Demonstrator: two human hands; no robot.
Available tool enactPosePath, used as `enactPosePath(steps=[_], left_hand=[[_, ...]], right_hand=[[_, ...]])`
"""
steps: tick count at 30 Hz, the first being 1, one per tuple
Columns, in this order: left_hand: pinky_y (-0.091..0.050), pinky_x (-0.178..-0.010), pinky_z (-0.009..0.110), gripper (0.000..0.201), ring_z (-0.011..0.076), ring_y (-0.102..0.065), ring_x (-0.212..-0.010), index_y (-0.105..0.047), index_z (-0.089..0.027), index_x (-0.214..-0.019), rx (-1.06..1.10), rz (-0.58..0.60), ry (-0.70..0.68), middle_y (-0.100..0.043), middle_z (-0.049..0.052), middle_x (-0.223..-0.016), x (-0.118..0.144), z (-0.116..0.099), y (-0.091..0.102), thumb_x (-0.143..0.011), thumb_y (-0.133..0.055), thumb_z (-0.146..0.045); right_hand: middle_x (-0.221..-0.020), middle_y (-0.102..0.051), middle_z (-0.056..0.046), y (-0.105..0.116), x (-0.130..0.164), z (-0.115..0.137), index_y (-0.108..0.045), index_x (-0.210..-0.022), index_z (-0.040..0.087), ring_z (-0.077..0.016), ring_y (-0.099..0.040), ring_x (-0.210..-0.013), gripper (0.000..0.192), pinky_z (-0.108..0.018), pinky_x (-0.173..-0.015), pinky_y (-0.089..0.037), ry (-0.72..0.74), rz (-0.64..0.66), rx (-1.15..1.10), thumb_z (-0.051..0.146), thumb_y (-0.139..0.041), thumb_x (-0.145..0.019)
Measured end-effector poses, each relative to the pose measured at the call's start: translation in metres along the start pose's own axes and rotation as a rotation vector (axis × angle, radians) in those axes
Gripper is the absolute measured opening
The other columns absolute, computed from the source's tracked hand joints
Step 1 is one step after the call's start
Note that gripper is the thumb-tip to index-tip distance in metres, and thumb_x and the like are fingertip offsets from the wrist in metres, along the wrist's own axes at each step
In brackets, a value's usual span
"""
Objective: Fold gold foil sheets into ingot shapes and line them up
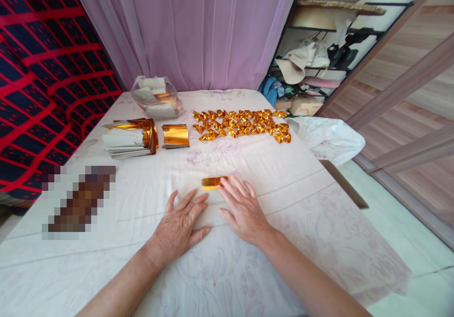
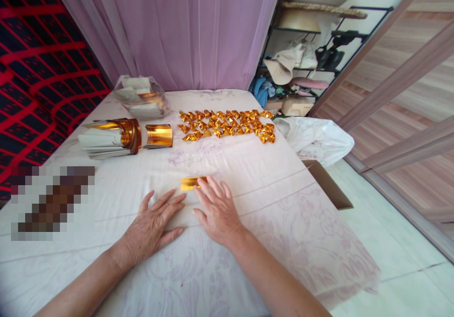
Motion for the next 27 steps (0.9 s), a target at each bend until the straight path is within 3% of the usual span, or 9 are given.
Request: enactPosePath(steps=[4,7,17,27], left_hand=[[-0.005,-0.117,0.057,0.043,0.0292,-0.04,-0.137,-0.055,-0.023,-0.127,0.001,0.002,0.023,-0.055,0.009,-0.141,-0.001,0.0,0.0,-0.091,-0.052,-0.046],[-0.004,-0.117,0.056,0.046,0.0293,-0.04,-0.137,-0.053,-0.023,-0.129,0.015,-0.007,0.039,-0.056,0.008,-0.14,-0.001,0.0,0.002,-0.092,-0.05,-0.049],[0.005,-0.117,0.054,0.045,0.0291,-0.035,-0.139,-0.056,-0.022,-0.124,-0.018,0.002,0.0,-0.055,0.006,-0.141,0.002,0.003,-0.002,-0.091,-0.05,-0.052],[0.001,-0.117,0.056,0.035,0.0291,-0.043,-0.135,-0.061,-0.027,-0.12,-0.002,-0.051,0.018,-0.062,0.004,-0.133,0.001,0.009,0.006,-0.091,-0.054,-0.046]], right_hand=[[-0.154,-0.034,-0.01,-0.021,0.003,0.02,-0.035,-0.147,0.016,-0.0256,-0.022,-0.145,0.058,-0.058,-0.117,-0.015,0.044,0.194,-0.046,0.041,-0.046,-0.096],[-0.157,-0.028,-0.008,-0.028,0.004,0.019,-0.031,-0.15,0.018,-0.0238,-0.021,-0.146,0.063,-0.058,-0.119,-0.011,0.04,0.252,-0.068,0.046,-0.046,-0.096],[-0.156,-0.029,-0.009,-0.018,0.019,-0.004,-0.035,-0.148,0.019,-0.0253,-0.025,-0.145,0.061,-0.059,-0.118,-0.014,-0.066,0.25,-0.019,0.047,-0.048,-0.095],[-0.158,-0.025,-0.007,-0.022,0.022,-0.011,-0.03,-0.151,0.019,-0.0262,-0.02,-0.146,0.066,-0.057,-0.119,-0.01,-0.084,0.296,0.0,0.053,-0.043,-0.096]])
Point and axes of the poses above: each hand's wrist, its own x-axis away from the middle knuckle, its own y-axis out of the back of the hand, z = x × y, the point moved 7 cm from there along -x, towards the middle knuckle
